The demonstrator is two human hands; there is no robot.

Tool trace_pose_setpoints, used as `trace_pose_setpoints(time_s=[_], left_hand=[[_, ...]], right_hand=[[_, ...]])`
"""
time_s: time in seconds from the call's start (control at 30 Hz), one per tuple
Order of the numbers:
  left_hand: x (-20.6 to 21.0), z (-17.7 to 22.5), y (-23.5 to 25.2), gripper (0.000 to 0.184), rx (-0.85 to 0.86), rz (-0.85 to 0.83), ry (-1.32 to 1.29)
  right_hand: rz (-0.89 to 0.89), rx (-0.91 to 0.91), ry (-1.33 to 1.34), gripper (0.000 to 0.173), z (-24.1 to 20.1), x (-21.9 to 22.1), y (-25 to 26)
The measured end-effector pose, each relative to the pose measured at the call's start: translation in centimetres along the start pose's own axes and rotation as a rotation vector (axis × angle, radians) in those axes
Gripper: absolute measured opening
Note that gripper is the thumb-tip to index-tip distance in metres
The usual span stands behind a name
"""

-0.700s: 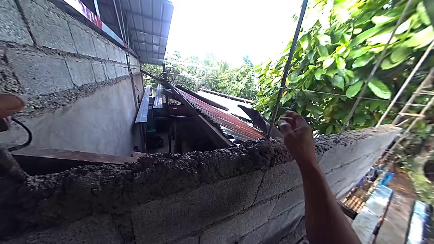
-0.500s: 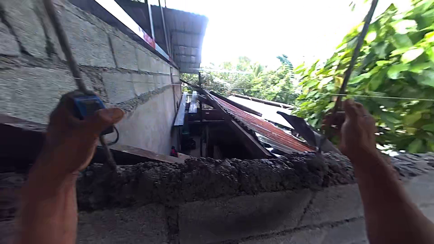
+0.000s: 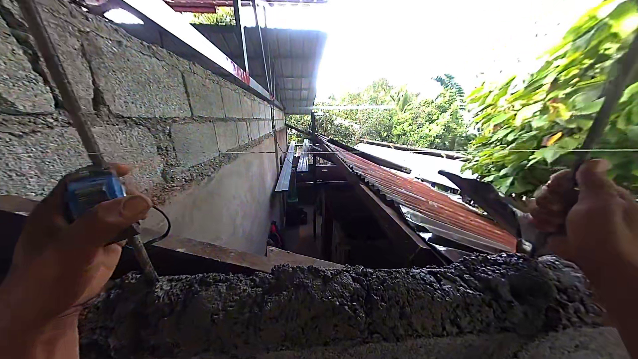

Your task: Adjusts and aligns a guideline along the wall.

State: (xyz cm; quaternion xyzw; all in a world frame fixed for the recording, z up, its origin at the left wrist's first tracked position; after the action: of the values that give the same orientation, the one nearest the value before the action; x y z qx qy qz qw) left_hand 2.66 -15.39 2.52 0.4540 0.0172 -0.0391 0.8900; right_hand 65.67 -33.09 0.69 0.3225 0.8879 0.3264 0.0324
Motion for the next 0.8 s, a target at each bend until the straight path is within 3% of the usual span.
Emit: trace_pose_setpoints(time_s=[0.2,0.47,0.8], left_hand=[[-0.7,-0.7,-0.2,0.05,0.031,-0.04,-0.06],[-0.1,-0.1,0.0,0.061,0.032,-0.004,-0.008],[1.1,1.4,-0.4,0.061,0.035,0.003,0.015]], right_hand=[[-0.03,-0.053,-0.017,0.049,-0.2,0.1,0.0],[-0.004,-0.073,-0.041,0.046,-0.2,0.1,-0.2],[0.013,-0.084,-0.046,0.044,-0.1,0.2,-0.2]])
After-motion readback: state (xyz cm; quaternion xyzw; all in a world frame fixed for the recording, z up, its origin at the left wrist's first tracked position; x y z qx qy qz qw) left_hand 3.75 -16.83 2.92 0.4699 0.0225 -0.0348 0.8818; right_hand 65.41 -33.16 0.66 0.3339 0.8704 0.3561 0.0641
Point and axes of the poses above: each hand's wrist, its own y-axis towards the middle knuckle, its own x-axis out of the palm, z = x × y, the point moved 1 cm from there along y, towards the middle knuckle, and after that the axes turned 3 degrees about -z, right-handed, at the moved point
